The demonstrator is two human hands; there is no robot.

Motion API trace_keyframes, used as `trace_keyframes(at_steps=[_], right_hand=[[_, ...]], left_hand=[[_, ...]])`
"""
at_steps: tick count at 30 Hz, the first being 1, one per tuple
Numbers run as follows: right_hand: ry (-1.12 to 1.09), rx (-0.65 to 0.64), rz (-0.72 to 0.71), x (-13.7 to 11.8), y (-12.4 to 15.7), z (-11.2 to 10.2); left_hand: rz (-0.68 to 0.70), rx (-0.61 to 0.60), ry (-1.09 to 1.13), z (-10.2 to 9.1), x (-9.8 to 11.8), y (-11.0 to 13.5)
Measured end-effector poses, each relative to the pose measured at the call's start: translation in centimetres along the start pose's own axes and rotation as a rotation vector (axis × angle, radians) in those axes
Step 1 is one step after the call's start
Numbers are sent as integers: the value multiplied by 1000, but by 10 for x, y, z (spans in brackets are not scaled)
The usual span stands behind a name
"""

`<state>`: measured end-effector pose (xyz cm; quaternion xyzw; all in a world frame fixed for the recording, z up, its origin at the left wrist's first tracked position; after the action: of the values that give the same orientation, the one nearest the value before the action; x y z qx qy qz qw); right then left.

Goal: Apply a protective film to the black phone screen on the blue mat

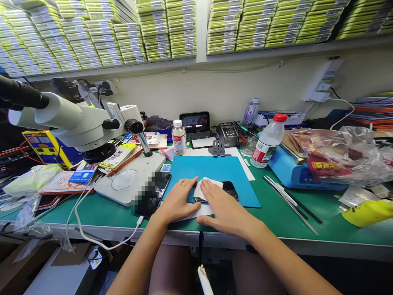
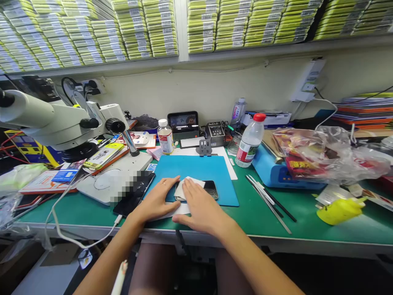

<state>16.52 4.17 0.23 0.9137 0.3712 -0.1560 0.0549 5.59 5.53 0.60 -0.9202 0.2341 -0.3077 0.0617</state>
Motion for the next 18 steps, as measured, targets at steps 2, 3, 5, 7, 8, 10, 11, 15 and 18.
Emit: trace_keyframes(at_steps=[2,3,5,7,8,10,11,15,18], right_hand=[[-38,-9,-58,-14,2,4],[-48,-11,-70,-15,6,5],[-40,-8,-55,-7,16,2],[-5,6,5,12,23,-4],[15,12,39,21,23,-7],[48,11,90,30,17,-10],[56,3,96,28,11,-10],[15,-17,3,-10,-4,-1],[-33,-14,-67,-25,7,3]], left_hand=[[7,-6,-2,1,0,0],[11,-10,-3,1,0,0],[14,-17,-3,1,1,1],[14,-17,-3,1,2,1],[11,-15,-3,0,2,1],[4,-10,-1,0,2,1],[2,-6,0,-1,2,1],[13,-7,2,1,1,1],[31,-20,-2,2,1,1]])
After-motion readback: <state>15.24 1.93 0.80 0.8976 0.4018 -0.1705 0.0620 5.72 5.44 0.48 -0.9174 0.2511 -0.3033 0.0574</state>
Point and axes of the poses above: each hand's wrist, its own y-axis away from the middle knuckle, its own z-axis out of the palm, x = y × z, the point moved 10 cm from there along -y, towards the middle knuckle
